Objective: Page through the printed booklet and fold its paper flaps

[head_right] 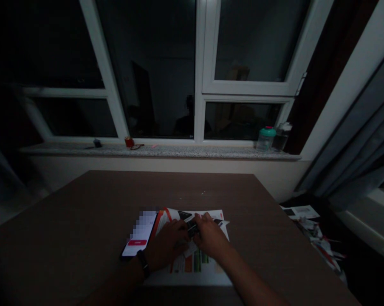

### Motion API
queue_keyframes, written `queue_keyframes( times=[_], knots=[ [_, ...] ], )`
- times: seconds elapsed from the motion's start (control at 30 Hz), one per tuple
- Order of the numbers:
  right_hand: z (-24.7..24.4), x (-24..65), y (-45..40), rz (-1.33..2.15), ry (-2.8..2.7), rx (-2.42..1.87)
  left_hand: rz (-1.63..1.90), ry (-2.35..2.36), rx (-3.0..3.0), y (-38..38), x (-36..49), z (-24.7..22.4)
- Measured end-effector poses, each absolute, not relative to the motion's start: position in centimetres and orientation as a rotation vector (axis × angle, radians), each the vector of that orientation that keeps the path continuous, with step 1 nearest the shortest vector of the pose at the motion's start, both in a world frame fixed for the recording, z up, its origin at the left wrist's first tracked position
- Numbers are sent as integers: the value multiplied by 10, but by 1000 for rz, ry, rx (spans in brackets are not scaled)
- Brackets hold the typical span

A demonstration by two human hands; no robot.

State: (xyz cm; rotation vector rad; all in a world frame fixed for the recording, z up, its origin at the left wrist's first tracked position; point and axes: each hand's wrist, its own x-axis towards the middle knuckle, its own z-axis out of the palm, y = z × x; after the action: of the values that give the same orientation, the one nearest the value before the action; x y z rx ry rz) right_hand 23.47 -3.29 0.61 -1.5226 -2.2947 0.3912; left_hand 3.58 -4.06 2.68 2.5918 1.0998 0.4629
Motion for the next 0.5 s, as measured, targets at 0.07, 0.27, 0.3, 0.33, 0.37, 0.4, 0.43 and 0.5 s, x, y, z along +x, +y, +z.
queue_keyframes(
  times=[0.07,0.27,0.3,0.33,0.37,0.4,0.43,0.5],
  knots=[
    [8,234,-35,383,-2305,-1531,474,1088,2601,-40,36,27],
    [19,238,-42,330,-2346,-1563,420,1128,2673,-40,38,29],
    [22,240,-43,332,-2344,-1556,409,1143,2684,-40,38,29],
    [24,243,-44,338,-2338,-1543,401,1159,2692,-40,38,28],
    [27,246,-44,359,-2325,-1547,397,1173,2695,-40,38,28],
    [29,249,-45,387,-2313,-1541,398,1184,2694,-40,38,28],
    [31,252,-44,425,-2312,-1524,403,1193,2690,-40,38,28],
    [32,256,-43,484,-2299,-1491,413,1205,2684,-41,38,28]
  ],
)
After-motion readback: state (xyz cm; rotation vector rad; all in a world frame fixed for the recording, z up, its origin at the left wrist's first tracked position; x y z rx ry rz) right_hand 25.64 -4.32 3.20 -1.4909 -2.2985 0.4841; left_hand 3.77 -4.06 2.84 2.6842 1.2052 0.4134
